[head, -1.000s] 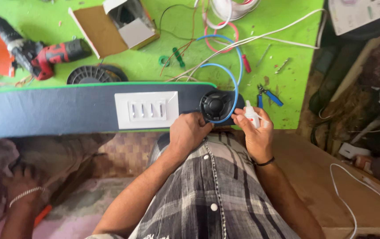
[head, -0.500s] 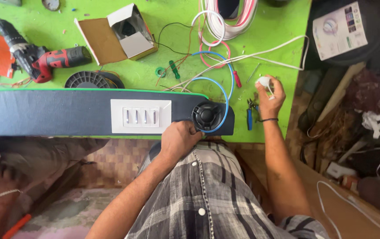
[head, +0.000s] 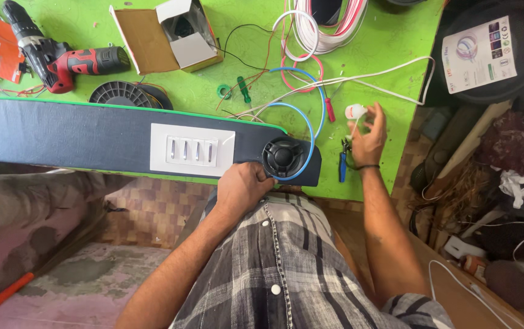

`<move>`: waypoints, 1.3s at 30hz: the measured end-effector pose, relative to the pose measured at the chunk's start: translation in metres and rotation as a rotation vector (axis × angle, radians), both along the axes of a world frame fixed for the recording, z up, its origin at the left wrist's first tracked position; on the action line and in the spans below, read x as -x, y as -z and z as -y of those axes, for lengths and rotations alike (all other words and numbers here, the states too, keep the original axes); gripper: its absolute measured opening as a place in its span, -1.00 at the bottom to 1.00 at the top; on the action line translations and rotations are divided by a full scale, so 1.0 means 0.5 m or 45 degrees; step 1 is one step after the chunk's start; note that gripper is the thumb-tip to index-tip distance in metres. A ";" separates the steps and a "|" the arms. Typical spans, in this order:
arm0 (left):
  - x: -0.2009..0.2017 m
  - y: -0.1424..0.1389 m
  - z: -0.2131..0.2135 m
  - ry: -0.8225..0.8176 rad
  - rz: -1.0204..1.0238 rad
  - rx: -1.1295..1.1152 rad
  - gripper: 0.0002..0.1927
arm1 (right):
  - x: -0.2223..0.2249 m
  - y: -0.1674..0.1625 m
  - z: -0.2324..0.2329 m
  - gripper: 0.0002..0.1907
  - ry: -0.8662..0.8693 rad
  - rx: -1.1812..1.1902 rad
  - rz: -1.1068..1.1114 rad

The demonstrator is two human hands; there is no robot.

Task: The person fits a small round speaker driver into a cutout on a long dark panel resting across their lap, pressing it into place and adjusting a blue wire around it. They apply glue from a small squeeze bottle to the speaker edge, cut and trim wire with pliers, and press the speaker firmly into the panel opening.

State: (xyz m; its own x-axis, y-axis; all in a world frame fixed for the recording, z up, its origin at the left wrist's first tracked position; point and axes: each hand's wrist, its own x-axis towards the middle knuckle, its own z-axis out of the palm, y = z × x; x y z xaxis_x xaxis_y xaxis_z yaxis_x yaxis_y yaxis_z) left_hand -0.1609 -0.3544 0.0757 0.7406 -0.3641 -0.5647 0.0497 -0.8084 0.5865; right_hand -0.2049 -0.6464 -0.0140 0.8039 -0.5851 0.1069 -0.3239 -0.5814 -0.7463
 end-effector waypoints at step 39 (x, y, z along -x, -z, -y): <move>0.004 0.031 -0.022 0.073 0.073 0.065 -0.70 | 0.093 -0.135 -0.246 -0.75 -0.930 0.441 0.054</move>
